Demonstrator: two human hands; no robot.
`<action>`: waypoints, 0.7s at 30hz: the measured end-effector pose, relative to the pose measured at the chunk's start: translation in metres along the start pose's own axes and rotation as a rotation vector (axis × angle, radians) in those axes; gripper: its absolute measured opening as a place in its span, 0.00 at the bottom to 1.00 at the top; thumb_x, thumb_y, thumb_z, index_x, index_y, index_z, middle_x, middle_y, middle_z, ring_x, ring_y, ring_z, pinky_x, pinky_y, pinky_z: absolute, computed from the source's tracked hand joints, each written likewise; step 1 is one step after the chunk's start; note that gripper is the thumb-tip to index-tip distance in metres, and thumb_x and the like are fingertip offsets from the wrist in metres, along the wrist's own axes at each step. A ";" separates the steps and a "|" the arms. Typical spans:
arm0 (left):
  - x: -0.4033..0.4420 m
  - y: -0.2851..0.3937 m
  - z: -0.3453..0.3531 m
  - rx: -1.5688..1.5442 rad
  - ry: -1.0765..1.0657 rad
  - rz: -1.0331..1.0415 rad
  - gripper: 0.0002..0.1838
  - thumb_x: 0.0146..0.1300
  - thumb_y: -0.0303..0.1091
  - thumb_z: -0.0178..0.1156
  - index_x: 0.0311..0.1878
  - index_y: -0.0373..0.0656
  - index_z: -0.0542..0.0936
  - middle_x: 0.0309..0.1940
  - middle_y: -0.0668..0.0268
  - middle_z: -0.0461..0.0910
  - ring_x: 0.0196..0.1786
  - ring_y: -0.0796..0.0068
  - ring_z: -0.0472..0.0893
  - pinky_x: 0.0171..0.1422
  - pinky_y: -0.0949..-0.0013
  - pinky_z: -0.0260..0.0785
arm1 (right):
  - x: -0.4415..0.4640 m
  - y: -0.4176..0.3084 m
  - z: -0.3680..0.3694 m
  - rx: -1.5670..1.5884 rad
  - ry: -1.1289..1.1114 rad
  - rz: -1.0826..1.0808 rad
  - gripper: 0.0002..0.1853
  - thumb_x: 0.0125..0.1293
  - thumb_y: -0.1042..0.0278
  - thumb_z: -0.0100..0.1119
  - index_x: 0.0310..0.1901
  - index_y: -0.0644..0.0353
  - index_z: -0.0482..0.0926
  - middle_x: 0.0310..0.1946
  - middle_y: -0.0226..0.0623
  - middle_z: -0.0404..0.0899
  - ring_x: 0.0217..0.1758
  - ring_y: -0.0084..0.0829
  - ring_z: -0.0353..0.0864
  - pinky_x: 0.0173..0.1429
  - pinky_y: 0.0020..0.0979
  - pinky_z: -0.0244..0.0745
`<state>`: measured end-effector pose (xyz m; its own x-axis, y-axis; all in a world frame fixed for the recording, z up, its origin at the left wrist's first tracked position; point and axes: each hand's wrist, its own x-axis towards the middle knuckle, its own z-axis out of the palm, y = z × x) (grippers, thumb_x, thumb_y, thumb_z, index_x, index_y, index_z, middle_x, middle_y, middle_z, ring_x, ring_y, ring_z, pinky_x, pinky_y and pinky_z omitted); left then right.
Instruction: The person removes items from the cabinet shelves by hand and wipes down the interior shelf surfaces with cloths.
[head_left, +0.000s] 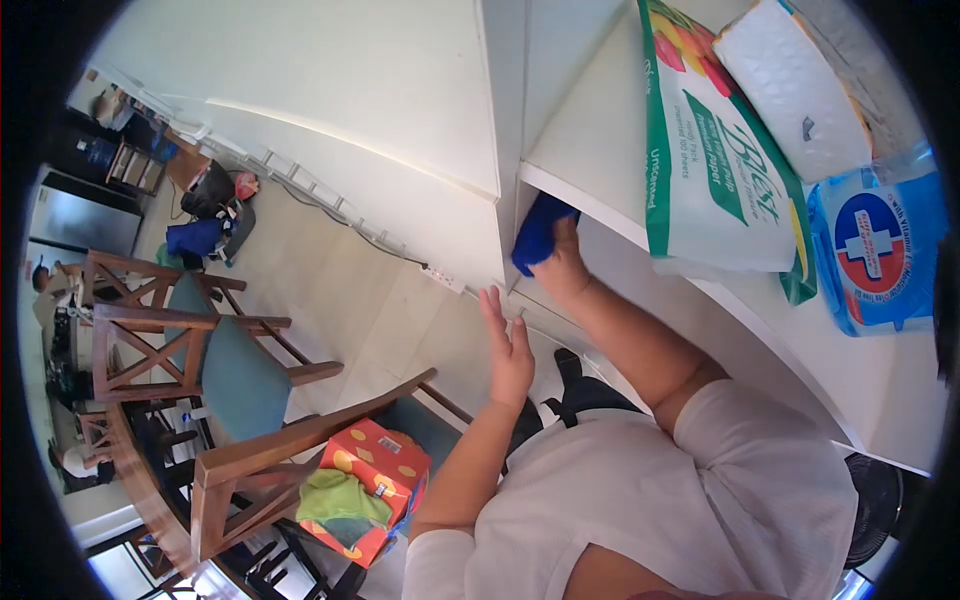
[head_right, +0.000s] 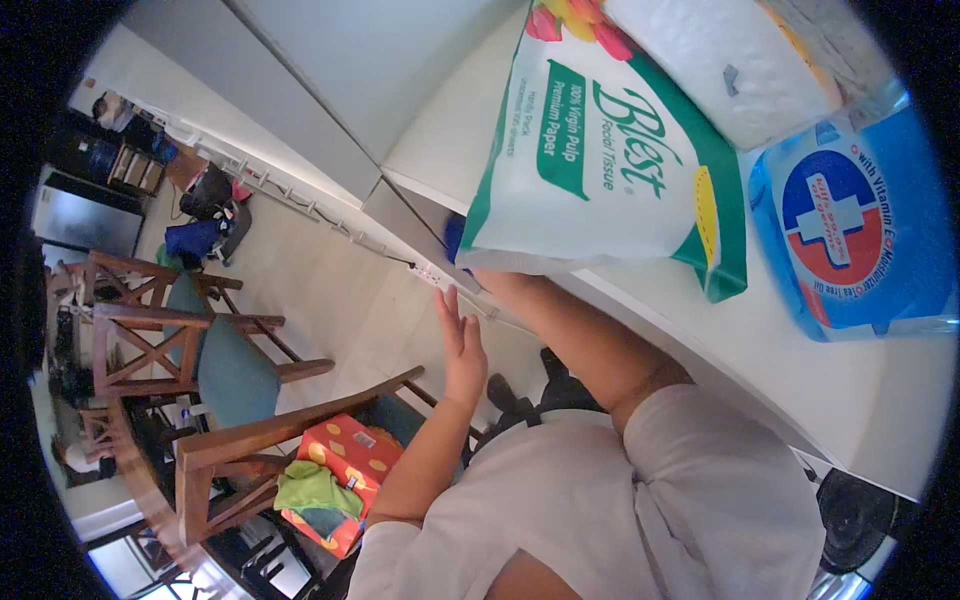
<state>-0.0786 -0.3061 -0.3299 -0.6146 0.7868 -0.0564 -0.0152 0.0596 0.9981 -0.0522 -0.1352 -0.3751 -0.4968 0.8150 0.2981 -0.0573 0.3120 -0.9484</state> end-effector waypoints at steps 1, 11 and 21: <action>0.001 0.003 0.003 0.016 0.062 0.013 0.32 0.67 0.24 0.43 0.72 0.41 0.43 0.69 0.49 0.53 0.72 0.58 0.54 0.71 0.60 0.50 | 0.013 -0.003 -0.001 0.010 0.011 -0.024 0.27 0.63 0.66 0.54 0.63 0.62 0.59 0.59 0.46 0.65 0.62 0.40 0.63 0.67 0.36 0.56; -0.003 -0.026 0.021 0.019 -0.056 -0.374 0.24 0.67 0.29 0.48 0.66 0.41 0.59 0.61 0.56 0.65 0.61 0.66 0.67 0.60 0.68 0.62 | -0.042 0.060 0.020 -0.088 -0.014 0.072 0.26 0.63 0.68 0.55 0.62 0.61 0.59 0.55 0.43 0.69 0.58 0.36 0.67 0.63 0.35 0.61; 0.013 -0.084 0.021 0.943 -0.526 0.137 0.34 0.57 0.31 0.53 0.68 0.39 0.57 0.70 0.53 0.52 0.73 0.48 0.47 0.72 0.46 0.45 | -0.026 0.068 -0.004 -0.167 -0.016 0.009 0.27 0.59 0.74 0.57 0.60 0.60 0.60 0.55 0.42 0.68 0.57 0.34 0.67 0.62 0.33 0.63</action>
<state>-0.0693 -0.2880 -0.4148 -0.1473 0.9737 -0.1737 0.7772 0.2226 0.5885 -0.0395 -0.1332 -0.4474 -0.5104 0.8107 0.2869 0.0913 0.3828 -0.9193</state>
